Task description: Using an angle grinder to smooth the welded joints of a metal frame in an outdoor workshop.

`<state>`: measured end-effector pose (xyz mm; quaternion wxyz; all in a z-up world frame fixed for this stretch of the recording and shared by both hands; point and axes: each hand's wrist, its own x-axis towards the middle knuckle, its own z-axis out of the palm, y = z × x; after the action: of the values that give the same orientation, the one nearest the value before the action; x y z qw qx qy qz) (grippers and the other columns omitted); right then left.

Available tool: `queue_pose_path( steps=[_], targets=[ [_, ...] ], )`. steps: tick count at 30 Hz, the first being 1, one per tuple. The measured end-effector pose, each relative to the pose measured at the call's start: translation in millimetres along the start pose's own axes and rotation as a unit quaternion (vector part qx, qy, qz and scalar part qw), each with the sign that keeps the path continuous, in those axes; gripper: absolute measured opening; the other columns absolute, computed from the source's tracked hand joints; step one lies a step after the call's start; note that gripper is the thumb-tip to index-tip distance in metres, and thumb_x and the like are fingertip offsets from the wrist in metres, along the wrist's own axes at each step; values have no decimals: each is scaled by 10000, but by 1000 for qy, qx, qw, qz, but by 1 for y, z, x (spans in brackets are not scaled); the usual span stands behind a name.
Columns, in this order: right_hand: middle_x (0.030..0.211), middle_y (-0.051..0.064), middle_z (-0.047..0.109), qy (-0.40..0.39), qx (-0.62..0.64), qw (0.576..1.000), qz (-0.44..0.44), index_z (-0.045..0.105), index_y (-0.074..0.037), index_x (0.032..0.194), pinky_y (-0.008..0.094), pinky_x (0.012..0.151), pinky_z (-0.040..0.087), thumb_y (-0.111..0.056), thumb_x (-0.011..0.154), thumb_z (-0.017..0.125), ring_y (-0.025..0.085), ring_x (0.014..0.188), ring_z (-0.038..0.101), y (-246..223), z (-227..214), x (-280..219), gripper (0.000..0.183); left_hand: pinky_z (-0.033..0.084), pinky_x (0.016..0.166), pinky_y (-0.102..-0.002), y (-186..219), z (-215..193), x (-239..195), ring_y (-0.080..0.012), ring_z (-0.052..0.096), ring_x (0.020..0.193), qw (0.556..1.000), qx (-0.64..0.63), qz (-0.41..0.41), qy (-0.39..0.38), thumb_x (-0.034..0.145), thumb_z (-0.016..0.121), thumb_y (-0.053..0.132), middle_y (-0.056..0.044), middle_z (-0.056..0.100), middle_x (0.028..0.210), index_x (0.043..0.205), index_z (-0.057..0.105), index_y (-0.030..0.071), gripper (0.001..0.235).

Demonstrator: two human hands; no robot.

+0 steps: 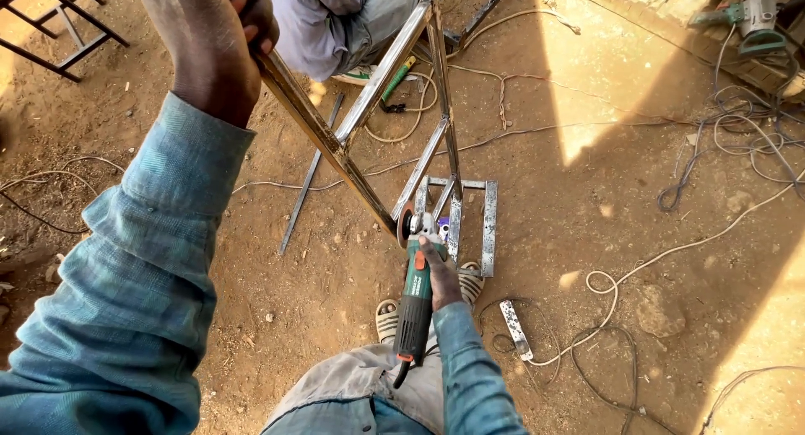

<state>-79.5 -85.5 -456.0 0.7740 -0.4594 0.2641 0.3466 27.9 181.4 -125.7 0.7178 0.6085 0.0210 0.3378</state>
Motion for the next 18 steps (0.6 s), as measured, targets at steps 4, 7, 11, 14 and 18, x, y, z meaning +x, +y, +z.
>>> queue_pose_path(
  steps=[4, 7, 11, 14, 18],
  targets=[
    [876, 172, 692, 13, -31, 999, 10, 642, -56, 1112, 412, 539, 605, -497, 654, 835, 295, 602, 686, -37, 11, 10, 665, 216, 383, -272, 14, 12, -7, -107, 274, 426, 998, 2, 40, 39, 902, 512, 150, 4, 252, 586, 711, 316, 176, 275],
    [902, 143, 689, 10, -79, 996, -29, 649, -47, 1106, 418, 639, 609, -550, 647, 802, 269, 690, 668, -52, 7, 37, 697, 225, 350, -272, 31, 26, -14, -118, 282, 397, 998, 24, 53, 32, 925, 555, 173, -21, 256, 572, 700, 337, 145, 315],
    [778, 131, 657, 12, -57, 998, -33, 657, -59, 1023, 420, 521, 604, -520, 652, 831, 263, 571, 647, -78, 19, 49, 616, 195, 317, -281, 32, 22, -8, -107, 253, 388, 997, -28, 11, 66, 850, 577, 113, -17, 255, 542, 724, 356, 134, 256],
    [761, 112, 668, 4, -62, 997, -42, 712, -87, 1091, 425, 521, 606, -470, 668, 844, 265, 554, 654, -86, 25, 46, 585, 223, 338, -297, 30, 15, -8, -114, 267, 405, 998, -9, 3, 69, 892, 575, 110, -22, 283, 570, 755, 351, 145, 265],
    [838, 126, 648, -34, -66, 997, -30, 615, -60, 1147, 410, 561, 596, -502, 668, 818, 253, 623, 641, -78, 23, 29, 682, 214, 333, -302, 31, 18, -2, -118, 251, 393, 995, -34, -2, 94, 869, 639, 146, -30, 265, 555, 742, 350, 136, 316]
  ],
)
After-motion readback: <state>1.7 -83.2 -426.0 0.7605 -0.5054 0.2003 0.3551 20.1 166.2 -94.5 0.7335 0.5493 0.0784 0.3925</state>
